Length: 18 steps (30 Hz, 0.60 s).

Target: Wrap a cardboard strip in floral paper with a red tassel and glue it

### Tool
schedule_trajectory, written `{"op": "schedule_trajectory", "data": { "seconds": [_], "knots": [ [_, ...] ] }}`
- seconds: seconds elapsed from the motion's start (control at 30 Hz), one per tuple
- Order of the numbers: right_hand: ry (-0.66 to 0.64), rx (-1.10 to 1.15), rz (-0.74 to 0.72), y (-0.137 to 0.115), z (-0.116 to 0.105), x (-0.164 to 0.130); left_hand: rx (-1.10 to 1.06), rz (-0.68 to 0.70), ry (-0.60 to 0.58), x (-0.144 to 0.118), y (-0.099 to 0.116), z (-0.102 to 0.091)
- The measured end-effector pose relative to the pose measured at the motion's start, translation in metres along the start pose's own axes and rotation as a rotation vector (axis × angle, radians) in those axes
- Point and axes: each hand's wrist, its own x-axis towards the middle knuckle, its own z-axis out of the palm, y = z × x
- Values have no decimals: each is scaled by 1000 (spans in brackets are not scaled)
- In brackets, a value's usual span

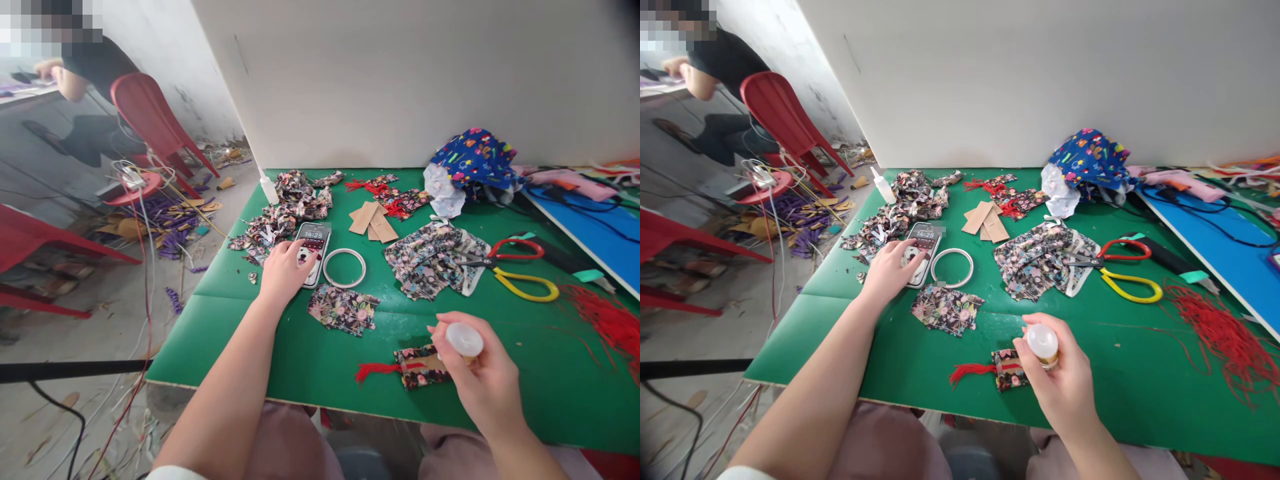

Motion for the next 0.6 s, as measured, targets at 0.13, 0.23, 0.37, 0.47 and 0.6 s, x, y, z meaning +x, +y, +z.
{"op": "schedule_trajectory", "data": {
  "seconds": [0.13,0.23,0.37,0.47,0.6],
  "knots": [
    [0,8,-29,4,-1,1,-9,-16,-8,0,-1,-1],
    [-2,4,-26,3,-1,1,-12,-14,-5,0,0,-1],
    [-12,3,5,-1,0,0,-1,22,-4,-1,1,0],
    [-18,2,18,-2,0,0,-1,25,-14,-1,1,0],
    [-21,-8,18,-2,-1,0,-8,30,-16,-1,1,0]
  ]
}}
